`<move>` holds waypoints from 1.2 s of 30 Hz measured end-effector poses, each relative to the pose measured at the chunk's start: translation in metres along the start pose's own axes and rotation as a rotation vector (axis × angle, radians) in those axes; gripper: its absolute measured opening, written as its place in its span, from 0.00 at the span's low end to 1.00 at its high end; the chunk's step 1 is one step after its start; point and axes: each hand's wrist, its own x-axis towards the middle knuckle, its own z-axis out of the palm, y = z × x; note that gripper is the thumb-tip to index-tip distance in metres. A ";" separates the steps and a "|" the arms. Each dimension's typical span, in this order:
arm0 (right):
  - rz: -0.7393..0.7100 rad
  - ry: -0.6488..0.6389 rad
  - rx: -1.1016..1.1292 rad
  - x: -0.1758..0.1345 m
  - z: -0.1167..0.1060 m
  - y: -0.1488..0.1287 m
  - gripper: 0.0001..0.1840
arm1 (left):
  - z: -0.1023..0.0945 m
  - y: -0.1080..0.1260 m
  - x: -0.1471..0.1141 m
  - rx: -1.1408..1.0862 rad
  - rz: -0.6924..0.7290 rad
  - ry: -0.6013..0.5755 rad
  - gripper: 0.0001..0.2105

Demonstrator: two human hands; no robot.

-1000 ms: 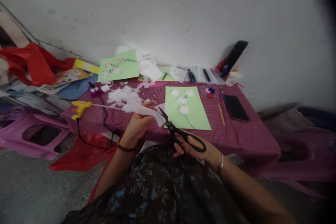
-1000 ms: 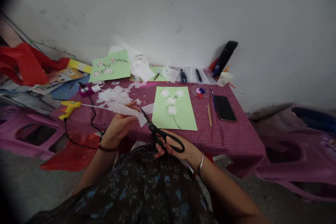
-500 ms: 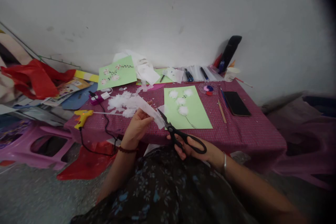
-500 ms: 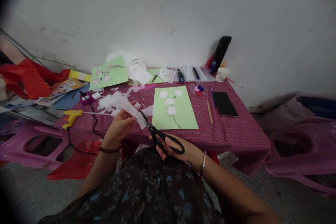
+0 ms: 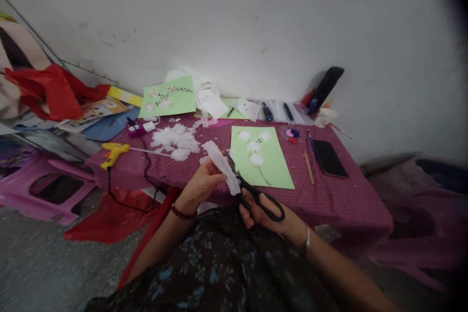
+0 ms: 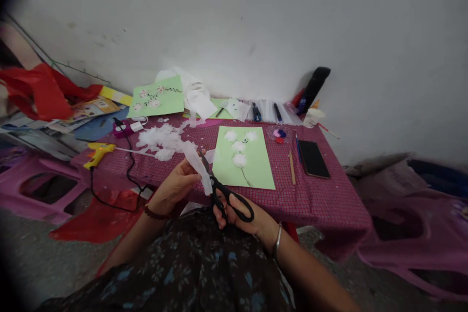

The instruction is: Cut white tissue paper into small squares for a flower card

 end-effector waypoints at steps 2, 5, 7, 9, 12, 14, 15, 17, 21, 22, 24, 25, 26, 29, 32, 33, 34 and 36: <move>-0.010 0.015 -0.039 -0.001 0.002 -0.001 0.31 | 0.001 0.000 -0.001 -0.004 0.005 -0.004 0.29; -0.018 0.055 -0.079 -0.003 0.006 -0.003 0.31 | 0.001 0.002 0.001 -0.040 -0.001 -0.001 0.24; -0.017 0.079 -0.082 -0.004 0.007 -0.003 0.31 | 0.001 0.003 0.003 -0.073 -0.003 0.007 0.18; -0.014 0.086 -0.085 -0.005 0.007 -0.002 0.31 | 0.000 0.001 0.007 -0.096 0.018 0.043 0.14; -0.011 0.068 -0.082 -0.004 0.006 0.000 0.33 | -0.001 -0.003 0.010 -0.107 0.048 0.118 0.12; -0.014 0.063 -0.076 -0.003 0.006 0.000 0.33 | -0.002 -0.005 0.010 -0.106 0.035 0.137 0.12; -0.018 0.066 -0.088 -0.003 0.006 0.000 0.32 | -0.002 -0.005 0.009 -0.106 0.026 0.132 0.12; -0.036 0.085 -0.151 -0.003 0.009 -0.003 0.30 | -0.001 -0.005 0.007 -0.105 0.012 0.112 0.13; -0.032 0.116 -0.347 -0.004 0.017 -0.013 0.31 | -0.001 -0.003 0.005 -0.108 0.014 0.086 0.11; -0.024 0.120 -0.372 -0.004 0.019 -0.015 0.31 | -0.001 -0.003 0.005 -0.106 0.022 0.087 0.10; -0.015 0.120 -0.372 -0.005 0.020 -0.017 0.32 | -0.003 -0.004 0.006 -0.103 0.043 0.103 0.10; -0.011 0.118 -0.352 -0.005 0.021 -0.016 0.32 | -0.004 -0.004 0.007 -0.105 0.055 0.118 0.10; -0.007 0.113 -0.322 -0.005 0.021 -0.015 0.33 | -0.006 -0.005 0.008 -0.109 0.063 0.135 0.10; 0.006 0.086 -0.240 -0.005 0.019 -0.010 0.34 | -0.009 -0.005 0.007 -0.119 0.054 0.160 0.11; 0.006 0.050 -0.217 -0.003 0.016 -0.007 0.32 | -0.010 -0.006 0.005 -0.115 0.011 0.134 0.11; 0.002 0.040 -0.207 -0.003 0.015 -0.006 0.32 | -0.009 -0.006 0.005 -0.114 -0.001 0.125 0.12; -0.003 0.030 -0.200 -0.002 0.015 -0.006 0.31 | -0.009 -0.007 0.004 -0.110 -0.014 0.115 0.12; -0.010 0.026 -0.207 -0.001 0.016 -0.007 0.32 | -0.007 -0.010 0.002 -0.107 -0.036 0.100 0.13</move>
